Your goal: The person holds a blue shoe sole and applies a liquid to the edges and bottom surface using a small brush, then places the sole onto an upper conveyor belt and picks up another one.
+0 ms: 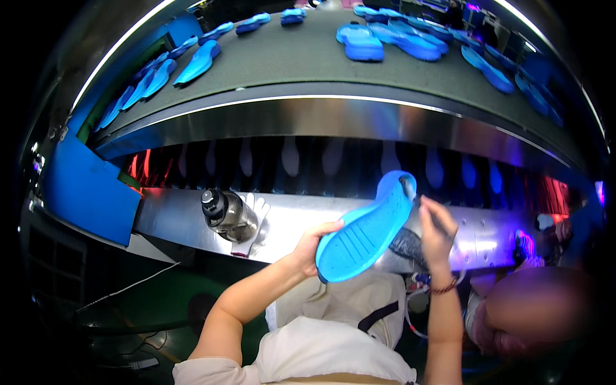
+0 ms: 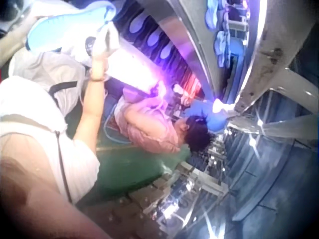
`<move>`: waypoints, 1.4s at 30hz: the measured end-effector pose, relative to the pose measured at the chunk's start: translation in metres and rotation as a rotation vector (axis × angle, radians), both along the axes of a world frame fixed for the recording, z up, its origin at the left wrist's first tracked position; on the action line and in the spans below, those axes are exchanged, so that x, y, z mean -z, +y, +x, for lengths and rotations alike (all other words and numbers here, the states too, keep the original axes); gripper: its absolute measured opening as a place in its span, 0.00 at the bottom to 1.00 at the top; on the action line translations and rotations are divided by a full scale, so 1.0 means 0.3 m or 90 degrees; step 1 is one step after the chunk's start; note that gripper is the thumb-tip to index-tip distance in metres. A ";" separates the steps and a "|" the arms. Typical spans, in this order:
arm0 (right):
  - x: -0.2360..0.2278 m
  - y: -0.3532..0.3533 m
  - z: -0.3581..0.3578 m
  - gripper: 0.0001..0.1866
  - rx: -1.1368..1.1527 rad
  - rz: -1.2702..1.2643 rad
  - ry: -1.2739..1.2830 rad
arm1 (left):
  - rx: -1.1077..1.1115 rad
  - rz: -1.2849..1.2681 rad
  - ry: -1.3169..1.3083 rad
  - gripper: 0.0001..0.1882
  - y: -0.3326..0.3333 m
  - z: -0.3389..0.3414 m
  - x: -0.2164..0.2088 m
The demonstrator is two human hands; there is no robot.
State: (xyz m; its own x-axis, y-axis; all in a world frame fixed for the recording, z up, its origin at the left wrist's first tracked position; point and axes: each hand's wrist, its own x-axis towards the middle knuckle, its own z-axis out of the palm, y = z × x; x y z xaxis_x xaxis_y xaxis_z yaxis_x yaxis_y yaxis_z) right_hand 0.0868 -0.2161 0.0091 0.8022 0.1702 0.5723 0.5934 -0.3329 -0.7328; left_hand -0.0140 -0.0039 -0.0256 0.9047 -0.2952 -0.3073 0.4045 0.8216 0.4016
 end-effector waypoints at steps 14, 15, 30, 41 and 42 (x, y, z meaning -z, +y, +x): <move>-0.010 -0.112 -0.129 0.14 -0.381 0.416 0.344 | -0.251 -0.143 -0.482 0.33 0.399 0.288 -0.473; 0.000 -0.102 -0.130 0.14 -0.389 0.430 0.352 | -0.284 -0.280 -0.446 0.33 0.452 0.342 -0.476; 0.030 -0.167 -0.129 0.12 -0.285 0.427 0.355 | -0.387 1.568 -0.536 0.27 0.229 0.702 -0.554; 0.020 -0.154 -0.125 0.13 -0.263 0.466 0.339 | -0.567 1.568 -0.557 0.20 0.238 0.688 -0.541; 0.027 -0.171 -0.126 0.13 -0.246 0.478 0.350 | -0.733 1.454 -0.678 0.16 0.212 0.644 -0.543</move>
State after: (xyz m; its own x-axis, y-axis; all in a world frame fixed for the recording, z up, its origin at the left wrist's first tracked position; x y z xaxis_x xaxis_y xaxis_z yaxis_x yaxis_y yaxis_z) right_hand 0.0491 -0.2675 0.0011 0.9531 0.2229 0.2050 0.0788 0.4711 -0.8786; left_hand 0.1790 0.0597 0.1372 0.4089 -0.0404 0.9117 -0.2627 -0.9619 0.0752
